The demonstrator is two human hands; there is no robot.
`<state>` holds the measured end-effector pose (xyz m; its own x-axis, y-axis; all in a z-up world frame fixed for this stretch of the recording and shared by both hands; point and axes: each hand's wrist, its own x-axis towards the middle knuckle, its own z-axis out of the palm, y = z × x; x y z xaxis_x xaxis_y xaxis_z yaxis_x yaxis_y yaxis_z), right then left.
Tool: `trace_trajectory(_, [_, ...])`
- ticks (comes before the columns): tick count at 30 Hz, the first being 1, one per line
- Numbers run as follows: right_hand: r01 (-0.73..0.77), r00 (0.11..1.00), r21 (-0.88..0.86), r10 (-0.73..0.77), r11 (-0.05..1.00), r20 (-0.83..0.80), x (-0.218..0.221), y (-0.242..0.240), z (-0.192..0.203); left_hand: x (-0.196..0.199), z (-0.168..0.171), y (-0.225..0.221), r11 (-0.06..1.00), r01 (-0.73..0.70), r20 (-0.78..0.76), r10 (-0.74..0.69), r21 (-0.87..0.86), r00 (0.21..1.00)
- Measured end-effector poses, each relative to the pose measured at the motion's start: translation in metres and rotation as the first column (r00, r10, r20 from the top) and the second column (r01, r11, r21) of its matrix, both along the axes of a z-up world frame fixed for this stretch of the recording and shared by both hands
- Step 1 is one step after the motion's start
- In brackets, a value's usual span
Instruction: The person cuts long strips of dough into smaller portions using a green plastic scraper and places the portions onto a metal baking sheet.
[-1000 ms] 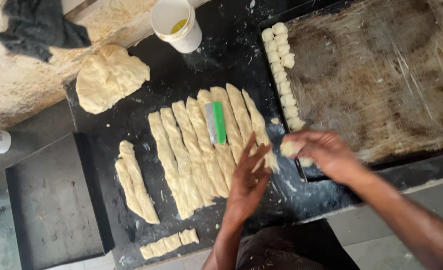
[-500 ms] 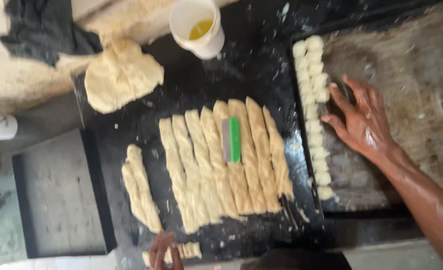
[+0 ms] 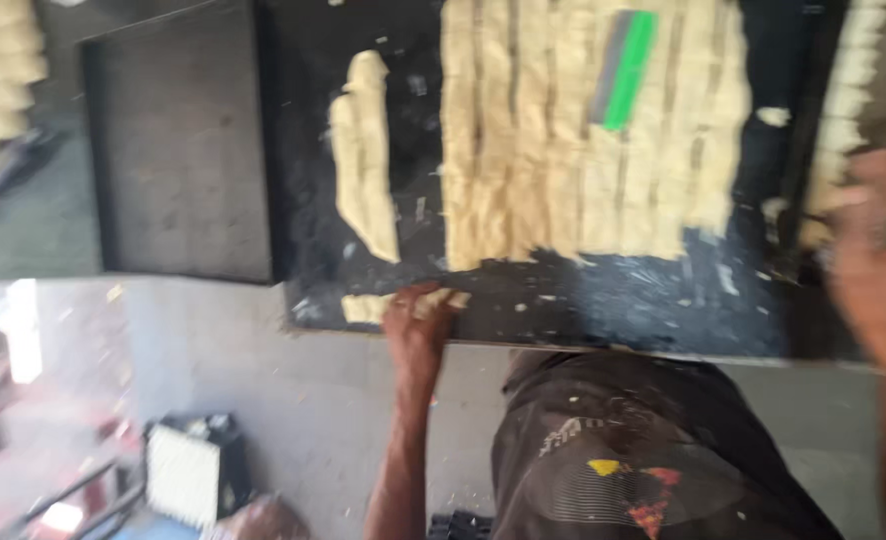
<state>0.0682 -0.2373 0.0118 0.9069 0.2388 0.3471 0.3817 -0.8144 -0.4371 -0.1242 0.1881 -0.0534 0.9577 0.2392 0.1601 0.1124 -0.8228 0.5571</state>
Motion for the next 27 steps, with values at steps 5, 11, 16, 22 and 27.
trace_trajectory(5, [0.052,0.985,0.081,-0.038,0.995,-0.167,-0.075,0.033,-0.05,0.003,0.004,0.034,0.741,-0.484,-0.34,0.356,-0.466,0.871])
trace_trajectory(11, [-0.067,0.998,-0.016,0.067,0.998,-0.023,-0.093,0.077,-0.108,-0.007,-0.006,0.013,0.237,-0.276,-0.283,0.001,-0.932,0.959])
trace_trajectory(16, [-0.03,0.999,0.068,0.029,0.997,0.02,-0.077,0.108,-0.093,-0.015,-0.014,-0.045,0.268,-0.24,-0.305,-0.232,-0.933,0.924])
trace_trajectory(22, [0.024,0.999,0.138,-0.018,0.99,-0.046,-0.089,0.11,-0.096,-0.016,-0.001,-0.066,0.355,-0.233,-0.36,-0.352,-0.906,0.864])
trace_trajectory(27, [0.094,0.993,-0.046,-0.097,0.995,-0.068,-0.146,0.083,-0.076,0.008,0.006,-0.047,0.548,-0.19,-0.431,-0.351,-0.814,0.831])
